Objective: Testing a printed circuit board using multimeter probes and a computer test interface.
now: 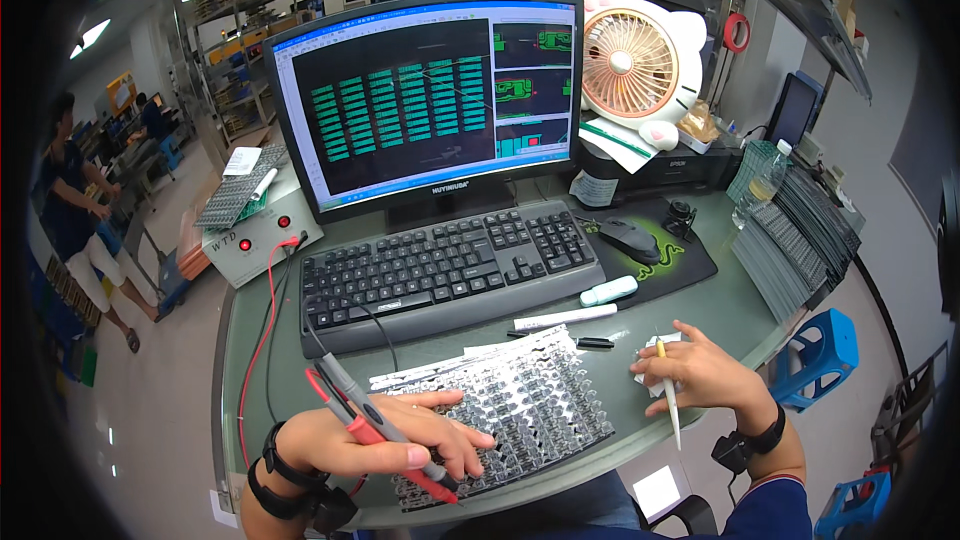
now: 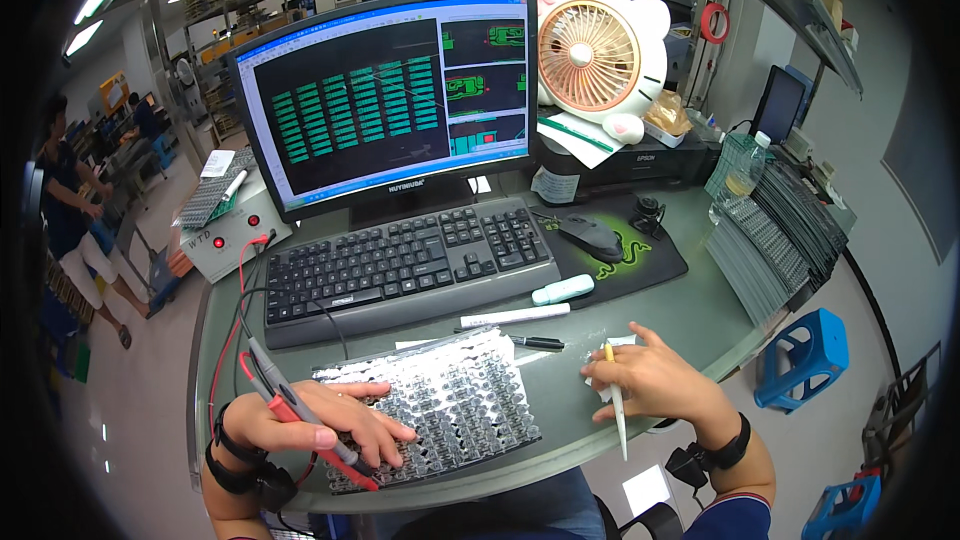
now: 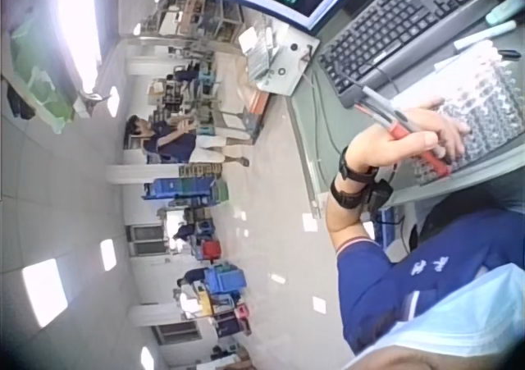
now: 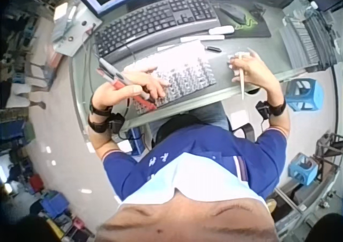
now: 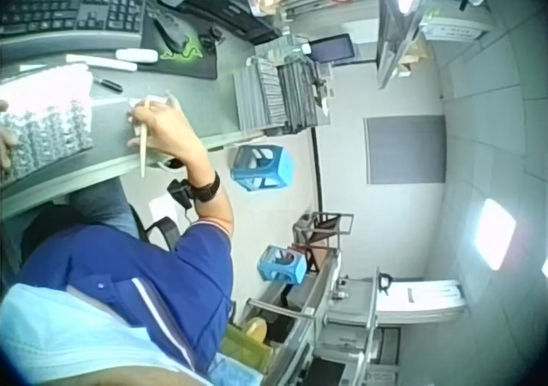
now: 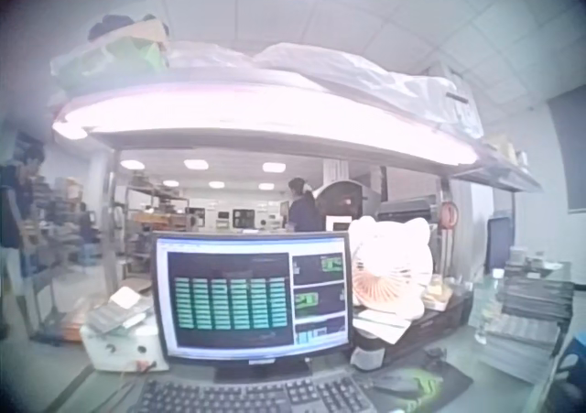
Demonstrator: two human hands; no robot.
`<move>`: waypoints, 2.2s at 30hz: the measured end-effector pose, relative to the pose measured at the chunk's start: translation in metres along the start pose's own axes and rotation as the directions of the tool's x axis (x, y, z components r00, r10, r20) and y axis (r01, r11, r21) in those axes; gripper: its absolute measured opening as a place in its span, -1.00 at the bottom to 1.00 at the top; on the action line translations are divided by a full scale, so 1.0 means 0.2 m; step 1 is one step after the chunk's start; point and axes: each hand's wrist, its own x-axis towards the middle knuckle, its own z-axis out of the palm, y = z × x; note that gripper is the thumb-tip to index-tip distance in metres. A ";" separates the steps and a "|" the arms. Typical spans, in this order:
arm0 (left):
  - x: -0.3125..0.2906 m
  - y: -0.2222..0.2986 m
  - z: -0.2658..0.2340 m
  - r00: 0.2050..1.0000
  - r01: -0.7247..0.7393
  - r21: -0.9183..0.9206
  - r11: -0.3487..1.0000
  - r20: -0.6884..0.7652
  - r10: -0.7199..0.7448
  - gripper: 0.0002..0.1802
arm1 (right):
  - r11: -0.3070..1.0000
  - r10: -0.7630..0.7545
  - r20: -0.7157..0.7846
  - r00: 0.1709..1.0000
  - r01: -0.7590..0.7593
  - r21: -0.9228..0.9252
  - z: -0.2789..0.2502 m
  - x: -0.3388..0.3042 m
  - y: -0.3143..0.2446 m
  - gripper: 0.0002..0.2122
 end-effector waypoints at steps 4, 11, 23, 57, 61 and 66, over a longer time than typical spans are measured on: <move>0.01 0.01 0.00 0.998 -0.026 0.075 0.997 0.061 0.022 -0.68 | 1.000 -0.004 0.031 0.999 0.003 0.023 -0.10 -0.01 -0.03 -0.57; 0.05 0.03 0.06 0.977 -0.040 0.229 0.973 0.214 -0.010 -0.56 | 0.871 -0.108 -0.431 0.896 0.295 0.393 -0.22 0.23 -0.20 -0.65; 0.06 0.08 0.11 0.988 -0.062 0.297 0.953 0.154 0.017 -0.74 | 0.691 -0.271 -0.459 0.846 0.503 0.519 -0.08 0.49 -0.49 -0.85; 0.06 0.05 0.10 0.993 -0.108 0.216 0.970 -0.020 0.115 -0.82 | 0.793 -0.204 -0.489 0.848 0.436 0.426 0.01 0.53 -0.52 -0.81; 0.06 0.05 0.09 0.992 -0.114 0.225 0.968 -0.021 0.122 -0.83 | 0.793 -0.179 -0.517 0.837 0.434 0.428 0.02 0.54 -0.53 -0.81; 0.06 0.06 0.10 0.993 -0.110 0.228 0.967 -0.020 0.117 -0.83 | 0.785 -0.191 -0.514 0.836 0.445 0.431 0.02 0.55 -0.52 -0.81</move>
